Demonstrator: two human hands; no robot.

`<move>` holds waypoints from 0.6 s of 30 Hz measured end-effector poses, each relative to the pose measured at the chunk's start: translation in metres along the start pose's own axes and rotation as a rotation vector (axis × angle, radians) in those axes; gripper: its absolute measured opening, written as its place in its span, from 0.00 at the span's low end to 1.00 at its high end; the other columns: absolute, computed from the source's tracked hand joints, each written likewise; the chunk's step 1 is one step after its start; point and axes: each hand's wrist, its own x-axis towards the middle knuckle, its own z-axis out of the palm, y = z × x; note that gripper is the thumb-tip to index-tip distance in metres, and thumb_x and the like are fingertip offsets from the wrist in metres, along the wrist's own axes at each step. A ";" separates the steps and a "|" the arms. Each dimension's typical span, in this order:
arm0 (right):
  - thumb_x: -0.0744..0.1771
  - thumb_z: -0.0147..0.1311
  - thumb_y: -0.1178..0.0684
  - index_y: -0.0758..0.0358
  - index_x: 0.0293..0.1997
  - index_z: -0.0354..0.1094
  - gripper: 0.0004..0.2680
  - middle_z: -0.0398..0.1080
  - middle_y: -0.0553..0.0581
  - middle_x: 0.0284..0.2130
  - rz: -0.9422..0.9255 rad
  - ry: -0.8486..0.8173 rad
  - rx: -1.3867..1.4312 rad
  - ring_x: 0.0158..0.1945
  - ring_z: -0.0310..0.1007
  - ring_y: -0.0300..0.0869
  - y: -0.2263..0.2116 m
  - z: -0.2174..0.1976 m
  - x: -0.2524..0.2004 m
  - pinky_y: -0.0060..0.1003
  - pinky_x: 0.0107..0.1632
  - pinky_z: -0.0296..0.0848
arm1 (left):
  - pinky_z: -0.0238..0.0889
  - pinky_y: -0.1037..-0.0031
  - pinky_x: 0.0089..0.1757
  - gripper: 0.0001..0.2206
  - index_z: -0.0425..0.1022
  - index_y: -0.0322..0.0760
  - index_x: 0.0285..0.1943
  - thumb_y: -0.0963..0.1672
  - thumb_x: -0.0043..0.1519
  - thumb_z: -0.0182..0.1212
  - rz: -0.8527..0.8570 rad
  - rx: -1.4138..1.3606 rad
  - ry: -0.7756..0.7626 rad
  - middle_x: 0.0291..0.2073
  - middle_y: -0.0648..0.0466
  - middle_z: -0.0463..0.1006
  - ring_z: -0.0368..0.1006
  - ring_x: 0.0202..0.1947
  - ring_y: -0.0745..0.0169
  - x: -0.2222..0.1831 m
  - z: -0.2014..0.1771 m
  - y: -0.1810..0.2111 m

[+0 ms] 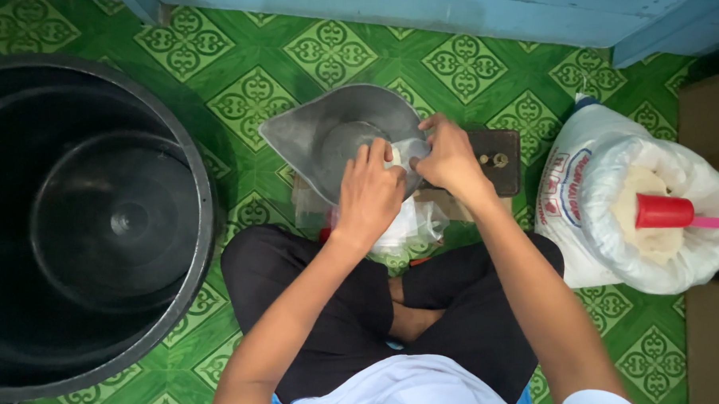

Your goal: Scooping white powder from a large sack into small plastic bags and weighing them on a mechanical scale.

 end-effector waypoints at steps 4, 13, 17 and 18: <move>0.56 0.61 0.59 0.63 0.51 0.66 0.19 0.73 0.64 0.36 0.016 -0.026 -0.025 0.49 0.74 0.57 -0.009 -0.009 -0.008 0.52 0.49 0.73 | 0.60 0.63 0.33 0.06 0.78 0.42 0.31 0.47 0.55 0.64 -0.040 -0.149 0.029 0.36 0.56 0.61 0.64 0.38 0.50 0.011 -0.010 -0.002; 0.58 0.63 0.50 0.59 0.45 0.72 0.14 0.75 0.60 0.33 -0.055 -0.006 -0.151 0.44 0.76 0.58 0.003 0.002 0.017 0.55 0.41 0.73 | 0.70 0.54 0.41 0.24 0.69 0.40 0.51 0.47 0.46 0.70 -0.290 -0.242 -0.171 0.43 0.49 0.66 0.71 0.46 0.42 0.060 0.004 -0.014; 0.56 0.64 0.50 0.54 0.40 0.74 0.12 0.77 0.55 0.30 -0.057 0.020 -0.255 0.42 0.77 0.57 0.018 0.020 0.040 0.54 0.40 0.75 | 0.71 0.49 0.41 0.26 0.71 0.39 0.50 0.49 0.44 0.73 -0.309 -0.159 -0.329 0.41 0.47 0.70 0.73 0.46 0.39 0.076 0.038 -0.028; 0.56 0.64 0.50 0.54 0.40 0.74 0.12 0.77 0.55 0.30 -0.058 0.020 -0.255 0.42 0.77 0.57 0.013 0.018 0.038 0.54 0.40 0.75 | 0.71 0.49 0.41 0.26 0.71 0.39 0.50 0.49 0.44 0.73 -0.310 -0.159 -0.328 0.41 0.47 0.70 0.73 0.46 0.39 0.080 0.039 -0.030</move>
